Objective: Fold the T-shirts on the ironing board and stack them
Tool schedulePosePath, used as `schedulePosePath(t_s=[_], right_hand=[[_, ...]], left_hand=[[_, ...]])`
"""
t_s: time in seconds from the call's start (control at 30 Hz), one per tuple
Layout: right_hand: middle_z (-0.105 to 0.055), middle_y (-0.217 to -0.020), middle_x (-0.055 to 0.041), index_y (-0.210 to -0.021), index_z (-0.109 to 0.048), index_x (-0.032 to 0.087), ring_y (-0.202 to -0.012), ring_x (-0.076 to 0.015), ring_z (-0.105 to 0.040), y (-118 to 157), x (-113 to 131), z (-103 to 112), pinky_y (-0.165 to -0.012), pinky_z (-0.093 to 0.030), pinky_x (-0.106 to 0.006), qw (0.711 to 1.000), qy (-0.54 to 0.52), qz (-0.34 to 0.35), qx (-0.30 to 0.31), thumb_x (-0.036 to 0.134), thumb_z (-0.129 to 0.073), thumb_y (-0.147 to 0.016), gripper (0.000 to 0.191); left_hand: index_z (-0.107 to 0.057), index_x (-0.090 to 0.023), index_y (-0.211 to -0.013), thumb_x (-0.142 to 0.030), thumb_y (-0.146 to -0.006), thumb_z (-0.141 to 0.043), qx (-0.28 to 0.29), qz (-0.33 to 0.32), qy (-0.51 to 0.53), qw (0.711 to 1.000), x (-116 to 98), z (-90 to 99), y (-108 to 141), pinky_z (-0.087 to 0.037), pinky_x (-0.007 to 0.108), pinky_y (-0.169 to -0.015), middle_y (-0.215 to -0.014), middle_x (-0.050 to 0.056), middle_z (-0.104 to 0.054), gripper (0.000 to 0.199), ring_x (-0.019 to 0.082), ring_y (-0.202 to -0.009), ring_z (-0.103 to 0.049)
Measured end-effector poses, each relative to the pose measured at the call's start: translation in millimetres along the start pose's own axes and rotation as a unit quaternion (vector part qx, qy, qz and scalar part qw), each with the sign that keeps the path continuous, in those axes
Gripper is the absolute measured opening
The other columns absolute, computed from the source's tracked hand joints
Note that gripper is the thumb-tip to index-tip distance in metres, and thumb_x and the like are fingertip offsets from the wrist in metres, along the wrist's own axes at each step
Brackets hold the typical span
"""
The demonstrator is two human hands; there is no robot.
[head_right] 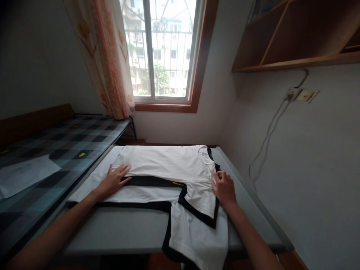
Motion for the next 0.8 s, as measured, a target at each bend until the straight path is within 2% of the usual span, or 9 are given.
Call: schedulePosePath(t_s=[0.07, 0.13, 0.23, 0.3, 0.43, 0.53, 0.6, 0.67, 0.8], right_hand=[[-0.059, -0.111, -0.0123, -0.117, -0.066, 0.021, -0.104, -0.0263, -0.054, 0, 13, -4, -0.093, -0.043, -0.04, 0.993, -0.091, 0.065, 0.032, 0.029, -0.049, -0.089, 0.033], [-0.064, -0.103, -0.0088, -0.104, -0.07, 0.022, -0.097, -0.023, -0.058, 3, 29, -14, -0.09, -0.045, -0.036, 0.968, -0.193, 0.121, 0.107, 0.033, -0.051, -0.089, 0.027], [-0.066, -0.094, -0.0066, -0.091, -0.071, 0.02, -0.087, -0.0192, -0.061, 9, 43, -22, -0.083, -0.048, -0.03, 0.928, -0.299, 0.146, 0.17, 0.04, -0.051, -0.088, 0.028], [-0.067, -0.092, -0.007, -0.087, -0.071, 0.018, -0.085, -0.019, -0.061, 9, 41, -23, -0.081, -0.048, -0.03, 0.921, -0.334, 0.122, 0.159, 0.044, -0.051, -0.087, 0.033], [-0.069, -0.078, -0.0056, -0.076, -0.07, 0.017, -0.074, -0.0191, -0.06, -1, 23, -28, -0.073, -0.049, -0.031, 0.918, -0.377, 0.041, 0.114, 0.055, -0.051, -0.083, 0.043], [-0.068, -0.069, -0.0052, -0.074, -0.07, 0.016, -0.065, -0.0184, -0.06, -17, 4, -29, -0.064, -0.049, -0.03, 0.89, -0.45, -0.038, 0.066, 0.062, -0.056, -0.075, 0.049], [-0.068, -0.066, -0.0053, -0.075, -0.071, 0.015, -0.061, -0.0176, -0.059, -31, -9, -29, -0.058, -0.049, -0.029, 0.857, -0.508, -0.086, 0.028, 0.066, -0.06, -0.069, 0.053], [-0.066, -0.063, -0.0044, -0.075, -0.071, 0.014, -0.058, -0.0161, -0.058, -43, -19, -29, -0.055, -0.048, -0.027, 0.831, -0.543, -0.116, -0.011, 0.067, -0.063, -0.065, 0.054], [-0.063, -0.061, -0.0022, -0.077, -0.071, 0.014, -0.055, -0.0126, -0.055, -56, -33, -40, -0.05, -0.043, -0.023, 0.801, -0.574, -0.159, -0.051, 0.066, -0.064, -0.063, 0.055]], left_hand=[[-0.055, -0.026, -0.133, -0.047, -0.093, -0.045, 0.012, -0.043, 0.039, 0.998, -30, -1.4, -13, -0.005, 0.064, -0.114, -0.142, 0.011, -0.051, 0.045, 0.029, -0.133, -0.044], [-0.058, -0.026, -0.128, -0.045, -0.093, -0.046, 0.03, -0.085, 0.084, 0.992, -66, -4.6, -29, -0.013, 0.06, -0.115, -0.141, 0.01, -0.052, 0.041, 0.027, -0.131, -0.046], [-0.063, -0.023, -0.121, -0.04, -0.091, -0.052, 0.036, -0.161, 0.147, 0.975, -127, -6.7, -50, -0.028, 0.05, -0.112, -0.134, 0.011, -0.057, 0.036, 0.026, -0.125, -0.05], [-0.064, -0.021, -0.119, -0.038, -0.091, -0.054, 0.029, -0.213, 0.183, 0.959, -168, -6.7, -61, -0.036, 0.041, -0.106, -0.126, 0.011, -0.061, 0.034, 0.024, -0.118, -0.054], [-0.063, -0.021, -0.119, -0.038, -0.089, -0.058, 0.035, -0.291, 0.23, 0.928, -240, -10.2, -74, -0.039, 0.037, -0.101, -0.12, 0.01, -0.064, 0.035, 0.022, -0.11, -0.058], [-0.065, -0.022, -0.116, -0.031, -0.083, -0.064, 0.064, -0.351, 0.252, 0.9, -285, -13.0, -75, -0.04, 0.033, -0.097, -0.12, 0.008, -0.064, 0.034, 0.021, -0.108, -0.059], [-0.068, -0.023, -0.111, -0.021, -0.078, -0.065, 0.082, -0.387, 0.262, 0.88, -307, -13.2, -71, -0.04, 0.031, -0.098, -0.119, 0.006, -0.065, 0.033, 0.02, -0.107, -0.06], [-0.07, -0.024, -0.106, -0.015, -0.073, -0.066, 0.094, -0.409, 0.269, 0.867, -320, -12.9, -66, -0.038, 0.031, -0.1, -0.116, 0.003, -0.067, 0.034, 0.019, -0.106, -0.06], [-0.072, -0.024, -0.102, -0.015, -0.068, -0.07, 0.118, -0.417, 0.301, 0.85, -325, -13.9, -62, -0.038, 0.029, -0.1, -0.111, 0.002, -0.07, 0.035, 0.019, -0.104, -0.062]])
Point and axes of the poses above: each hand's wrist, its own y-axis away from the middle knuckle, its own z-axis out of the back of the hand, x = y × z, the point moved 10 cm from there along -y, towards the middle knuckle
